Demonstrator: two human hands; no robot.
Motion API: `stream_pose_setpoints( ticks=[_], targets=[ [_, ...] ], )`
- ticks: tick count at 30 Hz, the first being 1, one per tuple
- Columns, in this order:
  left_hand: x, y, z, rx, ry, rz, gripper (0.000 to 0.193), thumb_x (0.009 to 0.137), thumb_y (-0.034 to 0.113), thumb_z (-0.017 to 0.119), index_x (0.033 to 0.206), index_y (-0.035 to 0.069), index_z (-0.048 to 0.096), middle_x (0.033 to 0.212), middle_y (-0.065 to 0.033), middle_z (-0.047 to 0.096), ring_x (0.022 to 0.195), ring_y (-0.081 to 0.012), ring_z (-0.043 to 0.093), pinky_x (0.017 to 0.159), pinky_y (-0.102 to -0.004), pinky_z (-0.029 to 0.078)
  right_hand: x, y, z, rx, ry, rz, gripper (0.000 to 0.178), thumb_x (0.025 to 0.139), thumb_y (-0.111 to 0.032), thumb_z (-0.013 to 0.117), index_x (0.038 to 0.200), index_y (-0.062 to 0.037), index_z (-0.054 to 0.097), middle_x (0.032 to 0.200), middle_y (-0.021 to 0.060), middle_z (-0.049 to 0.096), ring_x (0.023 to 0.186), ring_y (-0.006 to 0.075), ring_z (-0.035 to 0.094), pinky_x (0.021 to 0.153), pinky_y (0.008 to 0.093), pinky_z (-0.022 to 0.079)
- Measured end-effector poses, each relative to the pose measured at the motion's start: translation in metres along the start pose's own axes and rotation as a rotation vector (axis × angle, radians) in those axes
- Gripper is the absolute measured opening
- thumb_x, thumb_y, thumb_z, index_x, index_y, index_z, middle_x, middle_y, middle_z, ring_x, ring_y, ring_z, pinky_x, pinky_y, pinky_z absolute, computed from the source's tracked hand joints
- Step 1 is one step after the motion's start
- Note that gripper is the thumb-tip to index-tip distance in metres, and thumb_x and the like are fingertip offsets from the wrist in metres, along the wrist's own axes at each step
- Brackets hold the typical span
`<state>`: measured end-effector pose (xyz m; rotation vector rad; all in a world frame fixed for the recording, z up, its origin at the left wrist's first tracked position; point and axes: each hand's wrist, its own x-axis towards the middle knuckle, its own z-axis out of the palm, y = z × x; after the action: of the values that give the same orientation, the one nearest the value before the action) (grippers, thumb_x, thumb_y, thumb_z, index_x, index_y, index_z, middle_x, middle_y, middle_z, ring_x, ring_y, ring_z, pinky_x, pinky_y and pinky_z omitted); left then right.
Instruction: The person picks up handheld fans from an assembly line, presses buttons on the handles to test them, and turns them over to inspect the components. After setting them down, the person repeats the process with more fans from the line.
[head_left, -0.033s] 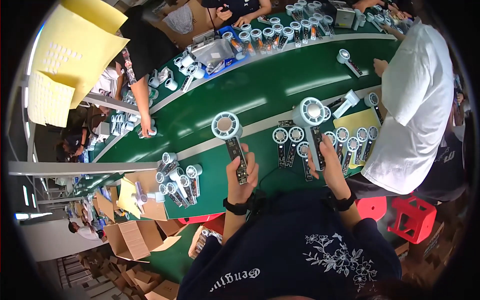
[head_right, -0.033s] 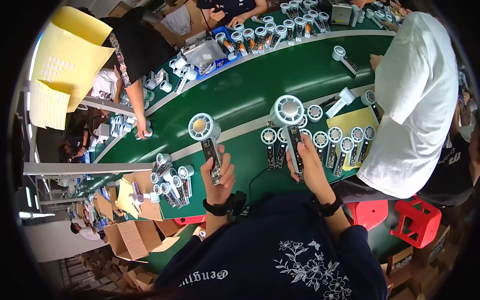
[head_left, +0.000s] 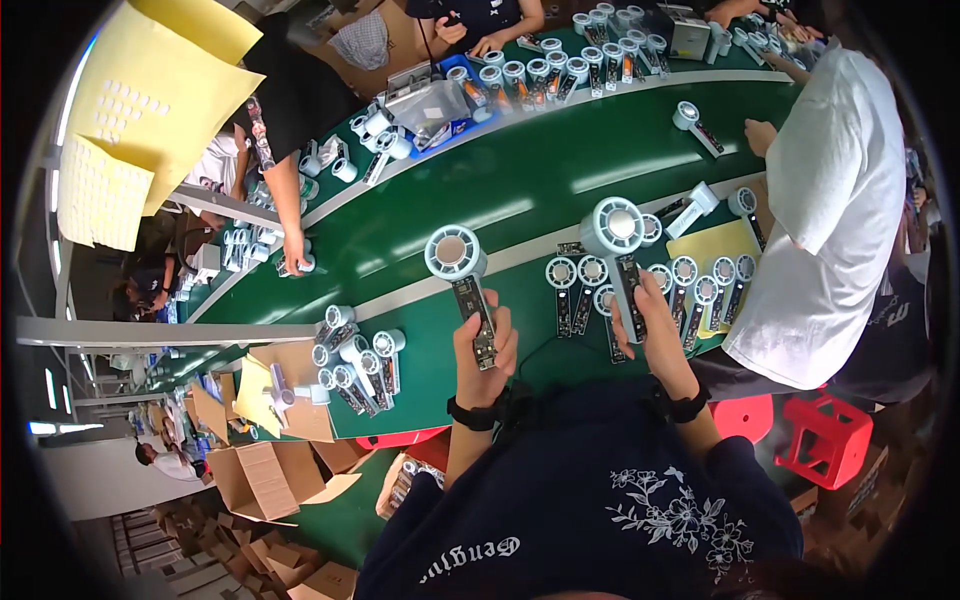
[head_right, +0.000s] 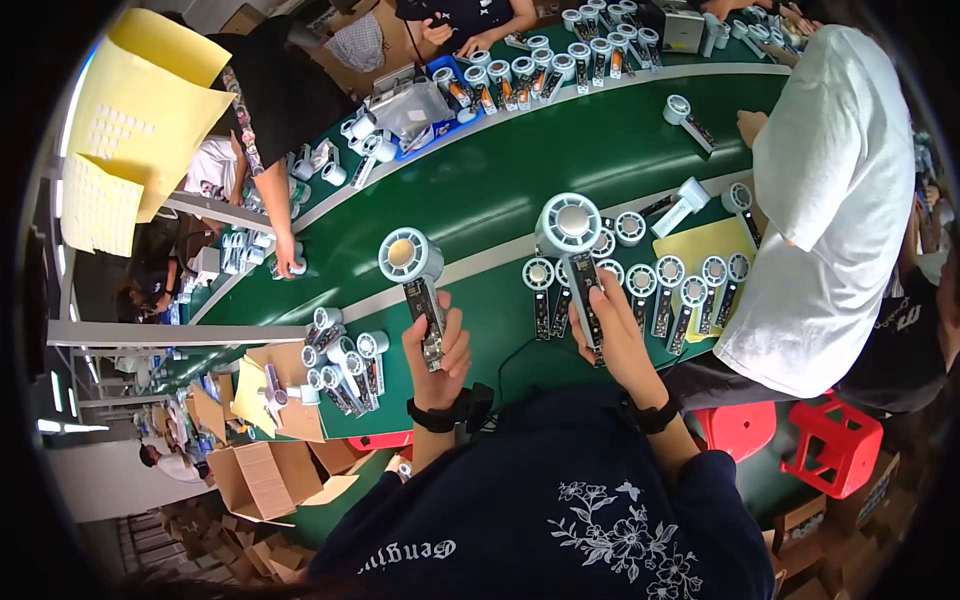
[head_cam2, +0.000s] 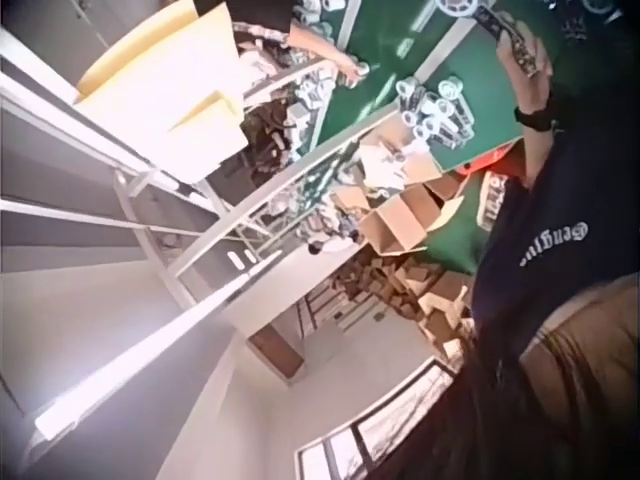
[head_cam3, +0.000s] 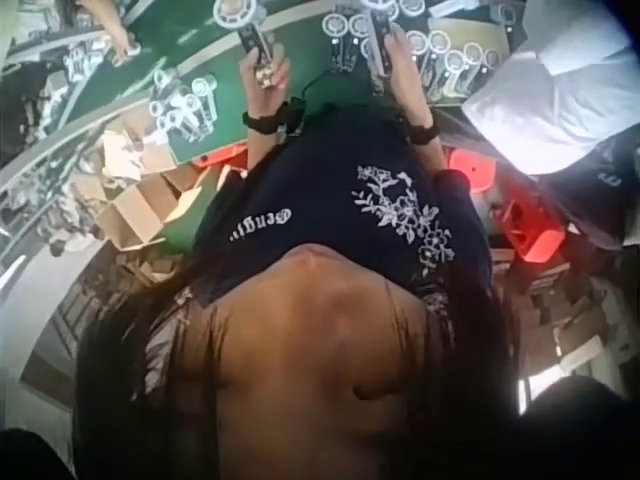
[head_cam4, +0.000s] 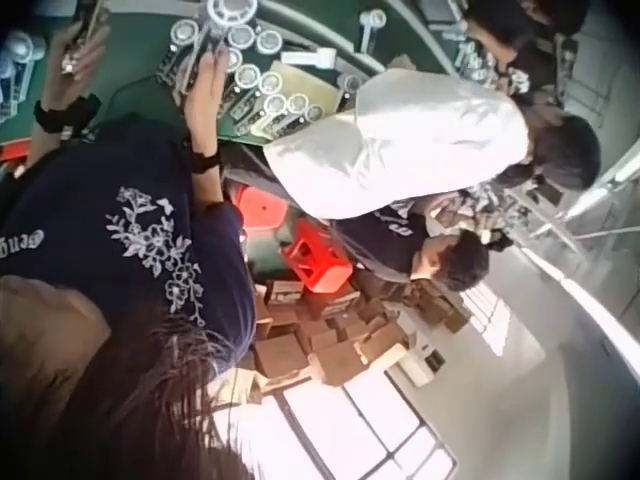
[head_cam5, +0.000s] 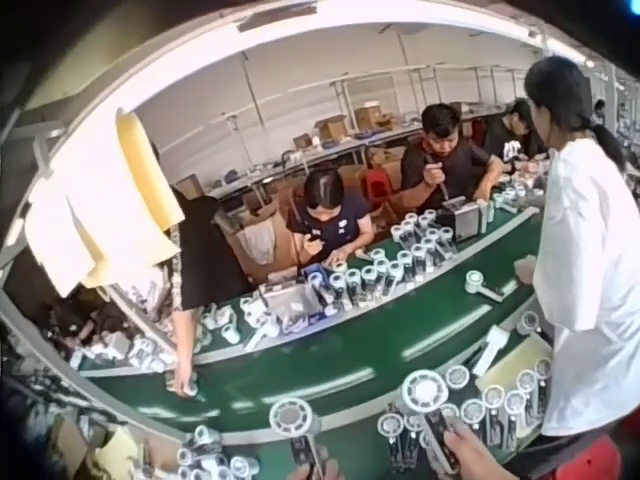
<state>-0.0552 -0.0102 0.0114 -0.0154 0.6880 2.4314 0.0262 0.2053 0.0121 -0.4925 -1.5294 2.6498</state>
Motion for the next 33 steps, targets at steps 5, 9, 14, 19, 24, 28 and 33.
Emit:
stream_pose_setpoints(
  ticks=[5, 9, 14, 19, 24, 28, 33],
  targets=[
    [-0.012, 0.002, 0.000, -0.143, -0.127, -0.024, 0.027, 0.090, 0.023, 0.044, 0.108, 0.003, 0.037, 0.059, -0.0039, 0.037, 0.037, -0.0113, 0.037, 0.028, -0.0223, 0.033, -0.006, 0.006, 0.021, -0.113, -0.068, -0.055, 0.035, 0.099, -0.026, 0.034, 0.127, -0.0057, 0.033, 0.081, 0.0033, 0.049, 0.054, 0.0071, 0.042, 0.041, 0.0200, 0.032],
    [-0.015, 0.005, 0.001, -0.215, -0.296, -0.034, 0.029, 0.090, 0.023, 0.044, 0.110, 0.002, 0.037, 0.063, -0.0056, 0.040, 0.035, -0.0122, 0.038, 0.025, -0.0229, 0.033, -0.011, 0.005, 0.042, -0.192, -0.068, -0.126, 0.037, 0.098, -0.028, 0.034, 0.128, -0.0068, 0.032, 0.082, 0.0034, 0.049, 0.053, 0.0066, 0.043, 0.040, 0.0192, 0.030],
    [-0.013, 0.005, 0.017, -0.265, -0.225, -0.039, 0.039, 0.090, 0.022, 0.044, 0.121, 0.000, 0.034, 0.078, -0.0103, 0.045, 0.036, -0.0128, 0.041, 0.025, -0.0217, 0.034, -0.007, 0.006, 0.062, -0.211, -0.087, -0.181, 0.034, 0.098, -0.023, 0.035, 0.129, -0.0082, 0.032, 0.080, 0.0016, 0.049, 0.054, 0.0047, 0.040, 0.043, 0.0177, 0.029],
    [-0.004, -0.004, 0.028, -0.439, -0.469, -0.136, 0.047, 0.090, 0.023, 0.043, 0.130, 0.001, 0.031, 0.088, -0.0117, 0.046, 0.038, -0.0128, 0.043, 0.025, -0.0205, 0.033, -0.002, 0.011, 0.066, -0.113, -0.047, -0.153, 0.033, 0.098, -0.020, 0.035, 0.128, -0.0065, 0.032, 0.080, 0.0018, 0.050, 0.055, 0.0045, 0.040, 0.046, 0.0179, 0.030],
    [0.000, -0.009, 0.029, 0.005, -0.137, -0.084, 0.046, 0.092, 0.025, 0.040, 0.132, 0.004, 0.032, 0.090, -0.0105, 0.048, 0.042, -0.0139, 0.046, 0.028, -0.0213, 0.036, -0.009, 0.005, 0.063, -0.146, -0.041, -0.225, 0.034, 0.098, -0.020, 0.035, 0.128, -0.0045, 0.032, 0.080, 0.0026, 0.050, 0.056, 0.0052, 0.042, 0.047, 0.0183, 0.032],
    [0.005, -0.019, 0.027, 0.080, -0.089, -0.075, 0.045, 0.093, 0.027, 0.039, 0.132, 0.005, 0.032, 0.091, -0.0099, 0.049, 0.043, -0.0153, 0.049, 0.031, -0.0241, 0.039, -0.009, 0.012, 0.062, -0.125, -0.023, -0.212, 0.035, 0.098, -0.020, 0.035, 0.128, -0.0040, 0.032, 0.080, 0.0027, 0.051, 0.057, 0.0061, 0.043, 0.049, 0.0187, 0.033],
    [0.001, -0.021, 0.031, 0.150, -0.104, -0.047, 0.050, 0.092, 0.031, 0.040, 0.132, 0.001, 0.032, 0.085, -0.0076, 0.048, 0.042, -0.0141, 0.046, 0.031, -0.0251, 0.038, -0.011, 0.016, 0.060, -0.156, 0.005, -0.212, 0.034, 0.098, -0.021, 0.035, 0.128, -0.0045, 0.032, 0.080, 0.0034, 0.051, 0.056, 0.0068, 0.043, 0.049, 0.0191, 0.033]
  ],
)
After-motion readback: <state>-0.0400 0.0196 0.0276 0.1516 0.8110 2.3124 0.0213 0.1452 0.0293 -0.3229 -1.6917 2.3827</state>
